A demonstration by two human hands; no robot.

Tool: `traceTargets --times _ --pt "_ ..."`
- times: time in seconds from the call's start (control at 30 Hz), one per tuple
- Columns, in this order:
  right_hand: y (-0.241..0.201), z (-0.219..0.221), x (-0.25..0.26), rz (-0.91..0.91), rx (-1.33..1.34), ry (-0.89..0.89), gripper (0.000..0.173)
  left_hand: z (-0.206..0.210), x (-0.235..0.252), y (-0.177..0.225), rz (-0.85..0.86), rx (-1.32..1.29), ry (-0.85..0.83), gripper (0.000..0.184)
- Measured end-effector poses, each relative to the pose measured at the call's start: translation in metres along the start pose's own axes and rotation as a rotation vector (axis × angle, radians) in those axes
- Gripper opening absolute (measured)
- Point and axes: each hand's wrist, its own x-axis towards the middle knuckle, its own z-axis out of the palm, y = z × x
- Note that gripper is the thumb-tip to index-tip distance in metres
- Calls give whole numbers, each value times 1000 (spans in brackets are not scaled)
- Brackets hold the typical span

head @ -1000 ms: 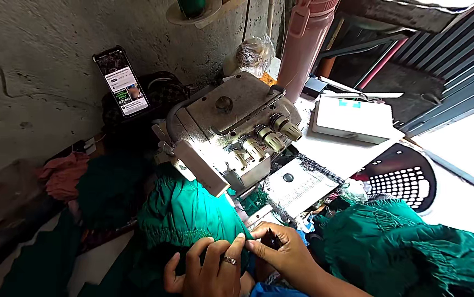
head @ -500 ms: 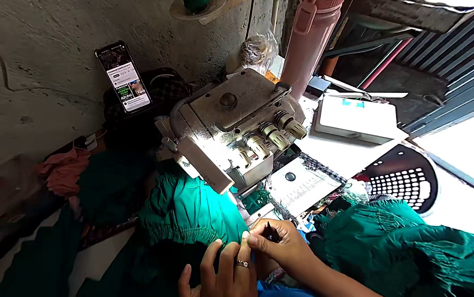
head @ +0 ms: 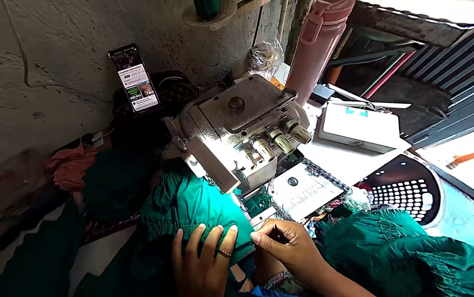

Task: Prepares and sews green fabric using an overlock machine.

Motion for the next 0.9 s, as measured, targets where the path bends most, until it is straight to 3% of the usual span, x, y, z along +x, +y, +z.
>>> traceTargets --times 0.23,0.43,0.63,0.77,0.9 --pt "-4 16 50 -11 -121 45 20 -1 35 -22 -9 19 -100 42" --pt "-5 25 76 26 -128 104 36 10 62 -47 -29 -44 -141 37" --pt "19 27 59 -139 -128 177 32 21 81 -70 -125 -66 -183 34" --pt "65 10 30 -330 -445 158 48 19 72 -79 -174 -33 -178 43" --pt "38 5 20 -270 -580 34 57 6 49 -81 -215 -16 -178 46"
